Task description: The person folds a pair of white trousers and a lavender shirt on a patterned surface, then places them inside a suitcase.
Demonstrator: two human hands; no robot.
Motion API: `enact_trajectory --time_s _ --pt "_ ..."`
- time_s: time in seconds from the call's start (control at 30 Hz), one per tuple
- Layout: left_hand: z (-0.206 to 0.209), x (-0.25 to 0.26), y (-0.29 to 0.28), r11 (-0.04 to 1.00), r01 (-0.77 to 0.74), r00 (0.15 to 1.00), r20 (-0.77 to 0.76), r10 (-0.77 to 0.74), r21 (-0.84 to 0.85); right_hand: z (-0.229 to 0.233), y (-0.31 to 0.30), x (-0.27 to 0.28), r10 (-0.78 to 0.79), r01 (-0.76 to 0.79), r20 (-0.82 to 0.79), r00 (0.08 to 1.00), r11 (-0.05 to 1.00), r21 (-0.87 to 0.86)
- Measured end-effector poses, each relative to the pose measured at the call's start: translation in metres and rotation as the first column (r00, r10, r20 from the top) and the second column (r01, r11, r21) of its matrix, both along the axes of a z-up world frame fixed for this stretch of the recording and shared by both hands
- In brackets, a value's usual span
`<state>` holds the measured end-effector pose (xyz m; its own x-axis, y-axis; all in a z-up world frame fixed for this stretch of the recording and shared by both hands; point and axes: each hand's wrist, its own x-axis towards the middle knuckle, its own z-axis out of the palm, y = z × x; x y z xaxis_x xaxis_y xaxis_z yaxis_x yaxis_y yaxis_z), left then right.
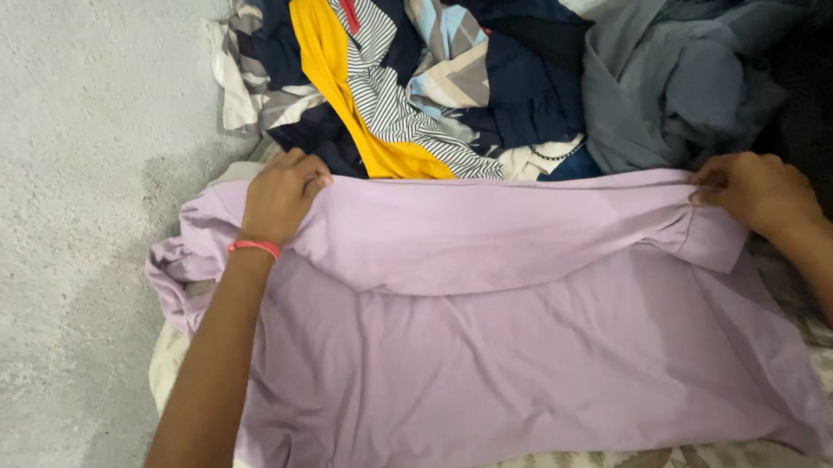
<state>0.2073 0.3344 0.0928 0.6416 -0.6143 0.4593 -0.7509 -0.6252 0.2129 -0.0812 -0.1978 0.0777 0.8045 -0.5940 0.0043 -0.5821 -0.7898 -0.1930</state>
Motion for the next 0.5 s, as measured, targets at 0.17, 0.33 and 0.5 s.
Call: enact_trajectory --time_s 0.17,0.33,0.5 --pt "-0.005 -0.045 -0.007 0.993 0.056 0.966 0.257 -0.028 -0.104 -0.021 -0.004 -0.001 0.063 -0.056 0.166 0.984 0.997 -0.047" --pt "-0.013 -0.110 -0.022 0.970 0.184 0.983 0.031 -0.182 -0.157 -0.011 0.062 -0.042 0.374 -0.182 0.370 0.850 0.869 -0.460" --pt "-0.016 -0.140 -0.022 0.914 0.403 0.909 -0.098 -0.406 -0.045 0.004 0.106 -0.077 0.362 -0.257 0.234 0.902 0.887 -0.383"
